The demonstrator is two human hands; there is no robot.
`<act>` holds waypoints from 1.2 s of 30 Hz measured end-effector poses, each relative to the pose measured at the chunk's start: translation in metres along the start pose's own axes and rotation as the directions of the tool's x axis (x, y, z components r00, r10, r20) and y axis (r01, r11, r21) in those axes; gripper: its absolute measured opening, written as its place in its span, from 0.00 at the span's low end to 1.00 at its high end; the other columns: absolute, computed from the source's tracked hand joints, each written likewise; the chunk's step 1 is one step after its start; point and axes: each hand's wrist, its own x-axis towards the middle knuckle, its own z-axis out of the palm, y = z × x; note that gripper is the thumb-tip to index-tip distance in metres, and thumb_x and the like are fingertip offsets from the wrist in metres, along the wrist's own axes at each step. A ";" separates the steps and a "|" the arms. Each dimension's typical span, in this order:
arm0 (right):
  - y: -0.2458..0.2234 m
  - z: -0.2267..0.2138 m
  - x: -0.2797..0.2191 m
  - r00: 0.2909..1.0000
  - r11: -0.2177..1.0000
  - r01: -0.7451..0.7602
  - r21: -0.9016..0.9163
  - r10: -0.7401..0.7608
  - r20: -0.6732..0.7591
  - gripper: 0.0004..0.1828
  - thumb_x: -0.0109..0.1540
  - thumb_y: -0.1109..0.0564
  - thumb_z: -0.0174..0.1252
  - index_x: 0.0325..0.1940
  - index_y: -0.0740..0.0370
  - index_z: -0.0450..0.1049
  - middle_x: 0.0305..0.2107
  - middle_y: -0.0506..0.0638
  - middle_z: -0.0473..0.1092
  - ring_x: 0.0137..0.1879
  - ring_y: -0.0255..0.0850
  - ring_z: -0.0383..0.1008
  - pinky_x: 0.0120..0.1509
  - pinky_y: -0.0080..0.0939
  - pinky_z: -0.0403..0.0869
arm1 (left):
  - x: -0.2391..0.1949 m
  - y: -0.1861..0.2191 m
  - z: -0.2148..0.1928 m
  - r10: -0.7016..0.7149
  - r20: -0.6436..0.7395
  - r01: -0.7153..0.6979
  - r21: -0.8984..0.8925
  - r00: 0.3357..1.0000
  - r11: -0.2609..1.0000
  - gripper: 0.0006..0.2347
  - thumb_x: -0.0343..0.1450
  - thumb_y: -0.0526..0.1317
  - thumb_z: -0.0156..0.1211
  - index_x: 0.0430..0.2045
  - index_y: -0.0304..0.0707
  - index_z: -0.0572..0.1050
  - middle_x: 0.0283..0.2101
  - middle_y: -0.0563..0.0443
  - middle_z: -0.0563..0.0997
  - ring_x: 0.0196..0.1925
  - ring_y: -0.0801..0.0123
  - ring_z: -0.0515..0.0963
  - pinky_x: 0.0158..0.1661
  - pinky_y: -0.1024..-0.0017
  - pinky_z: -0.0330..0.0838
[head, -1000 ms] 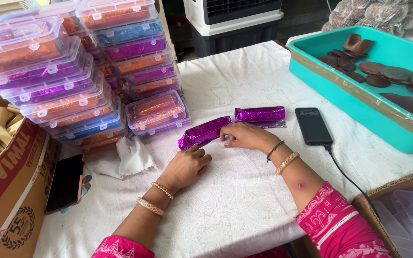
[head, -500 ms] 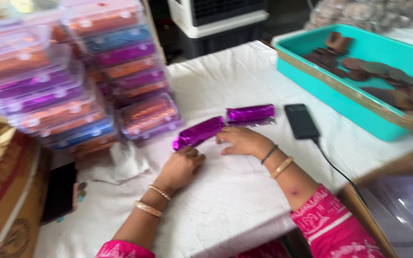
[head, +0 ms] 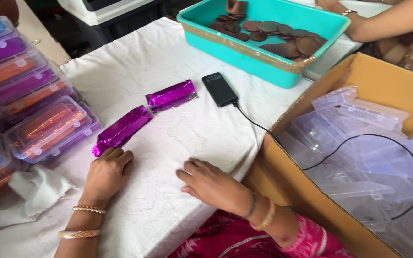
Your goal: Packing wooden blocks into purple foil and then into a plastic container.
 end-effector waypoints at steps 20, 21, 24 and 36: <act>0.065 -0.170 -0.034 0.697 0.364 0.454 0.813 0.424 -0.579 0.11 0.73 0.49 0.57 0.44 0.58 0.71 0.25 0.47 0.68 0.30 0.36 0.71 0.32 0.33 0.69 | -0.006 -0.005 0.006 -0.076 -0.045 0.074 -0.039 0.996 0.996 0.03 0.65 0.35 0.60 0.27 0.42 0.79 0.32 0.53 0.81 0.39 0.59 0.81 0.41 0.61 0.78; 0.078 -0.174 -0.025 0.627 0.281 0.534 0.797 0.501 -0.597 0.12 0.74 0.49 0.56 0.47 0.60 0.70 0.24 0.47 0.64 0.29 0.36 0.66 0.33 0.34 0.65 | -0.006 -0.005 0.007 -0.100 -0.032 0.098 -0.045 0.995 0.994 0.03 0.65 0.35 0.60 0.27 0.43 0.80 0.32 0.53 0.81 0.39 0.60 0.81 0.42 0.61 0.78; 0.127 -0.194 0.009 0.465 0.321 0.656 0.683 0.541 -0.701 0.13 0.74 0.49 0.54 0.46 0.63 0.68 0.24 0.48 0.62 0.28 0.37 0.64 0.33 0.38 0.62 | -0.007 -0.009 0.008 -0.140 -0.016 0.139 -0.056 0.990 0.989 0.03 0.66 0.34 0.60 0.27 0.44 0.80 0.32 0.55 0.82 0.39 0.61 0.81 0.42 0.61 0.78; 0.435 -0.133 -0.150 0.402 0.844 -0.533 -0.064 0.186 -0.896 0.12 0.68 0.62 0.58 0.55 0.66 0.72 0.44 0.61 0.70 0.49 0.57 0.69 0.55 0.55 0.69 | -0.005 -0.014 0.012 -0.154 -0.032 0.146 -0.161 0.988 0.976 0.04 0.64 0.34 0.62 0.28 0.40 0.81 0.34 0.50 0.83 0.36 0.58 0.83 0.41 0.62 0.79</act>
